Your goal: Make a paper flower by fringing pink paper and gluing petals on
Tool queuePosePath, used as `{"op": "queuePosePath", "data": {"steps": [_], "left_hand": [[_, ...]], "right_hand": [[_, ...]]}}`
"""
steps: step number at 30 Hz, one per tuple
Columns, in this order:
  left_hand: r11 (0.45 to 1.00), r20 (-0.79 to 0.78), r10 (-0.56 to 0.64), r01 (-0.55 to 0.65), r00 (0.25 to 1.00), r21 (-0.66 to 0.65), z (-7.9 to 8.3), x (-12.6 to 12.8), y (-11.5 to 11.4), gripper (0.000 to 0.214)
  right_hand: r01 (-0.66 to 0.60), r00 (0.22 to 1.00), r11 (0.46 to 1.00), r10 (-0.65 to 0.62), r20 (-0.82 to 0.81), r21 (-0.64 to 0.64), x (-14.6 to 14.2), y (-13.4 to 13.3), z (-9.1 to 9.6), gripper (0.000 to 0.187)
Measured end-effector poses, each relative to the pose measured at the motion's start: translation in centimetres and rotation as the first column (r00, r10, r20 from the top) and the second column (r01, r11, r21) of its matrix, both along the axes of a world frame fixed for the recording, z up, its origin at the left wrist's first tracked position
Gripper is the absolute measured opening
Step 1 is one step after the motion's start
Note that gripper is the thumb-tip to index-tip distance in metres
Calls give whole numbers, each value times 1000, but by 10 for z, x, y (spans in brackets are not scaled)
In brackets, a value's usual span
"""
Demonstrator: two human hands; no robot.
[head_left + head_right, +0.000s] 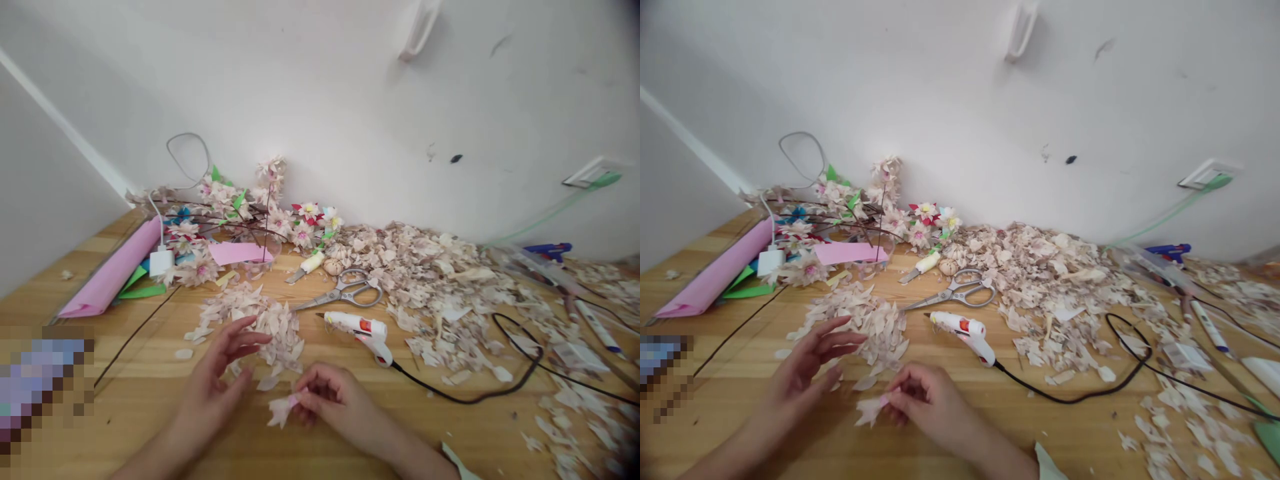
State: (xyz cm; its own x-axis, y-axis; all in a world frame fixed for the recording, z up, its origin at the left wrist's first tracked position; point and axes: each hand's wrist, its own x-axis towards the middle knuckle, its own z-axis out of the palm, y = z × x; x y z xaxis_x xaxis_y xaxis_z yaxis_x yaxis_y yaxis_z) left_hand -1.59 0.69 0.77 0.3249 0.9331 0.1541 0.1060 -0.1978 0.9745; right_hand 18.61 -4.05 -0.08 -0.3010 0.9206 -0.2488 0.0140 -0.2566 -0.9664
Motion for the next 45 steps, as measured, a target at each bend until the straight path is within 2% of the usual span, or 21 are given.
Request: {"op": "queuePosePath", "data": {"steps": [1, 3, 5, 6, 10, 12, 14, 19, 23, 26, 31, 35, 38, 41, 45], "left_hand": [[992, 76, 17, -7, 997, -125, 0, 0, 4, 41], [939, 182, 72, -5, 981, -345, 2, 0, 10, 43], [869, 208, 116, 2, 971, -495, 4, 2, 14, 52], [838, 207, 129, 5, 970, -545, 5, 3, 14, 57], [751, 216, 149, 32, 965, -659, 4, 11, 8, 71], [716, 243, 140, 71, 960, -694, 1, 15, 4, 69], [684, 276, 119, 123, 954, -719, -1, 19, 1, 65], [638, 256, 85, 145, 963, -756, 1, 24, -2, 77], [625, 255, 65, 159, 965, -764, 4, 25, -3, 88], [617, 273, 66, 176, 960, -767, 5, 25, -3, 90], [601, 289, 55, 199, 956, -774, 5, 26, -5, 87], [577, 297, 71, 204, 952, -791, 9, 28, -5, 84], [563, 317, 81, 219, 945, -797, 12, 27, -4, 77], [579, 322, 132, 191, 938, -793, 17, 22, -1, 66], [612, 340, 165, 174, 926, -772, 22, 15, 2, 59]], "right_hand": [[-44, 996, 999, 42, 83, 19, -1, 0, 0, 24], [-115, 944, 986, 72, 321, 117, -1, -1, 2, 16], [-167, 848, 947, -5, 530, 276, 0, -2, 4, 11], [-182, 809, 915, -70, 584, 361, 1, -3, 5, 11], [-239, 747, 718, -295, 596, 654, 6, -4, 11, 18], [-274, 733, 630, -352, 582, 726, 7, -5, 12, 23], [-305, 715, 580, -384, 584, 755, 8, -5, 13, 26], [-391, 678, 542, -377, 631, 744, 7, -3, 13, 26], [-410, 672, 508, -393, 627, 758, 5, 0, 16, 26], [-439, 651, 475, -417, 634, 763, 3, 1, 17, 27], [-514, 578, 466, -432, 692, 720, 2, -2, 15, 25], [-472, 601, 403, -503, 621, 784, 1, -3, 15, 20], [-436, 614, 399, -523, 591, 807, 4, -2, 16, 18], [-361, 625, 412, -559, 545, 837, 9, 0, 17, 20], [-299, 670, 381, -569, 477, 875, 18, 1, 23, 28]]}}
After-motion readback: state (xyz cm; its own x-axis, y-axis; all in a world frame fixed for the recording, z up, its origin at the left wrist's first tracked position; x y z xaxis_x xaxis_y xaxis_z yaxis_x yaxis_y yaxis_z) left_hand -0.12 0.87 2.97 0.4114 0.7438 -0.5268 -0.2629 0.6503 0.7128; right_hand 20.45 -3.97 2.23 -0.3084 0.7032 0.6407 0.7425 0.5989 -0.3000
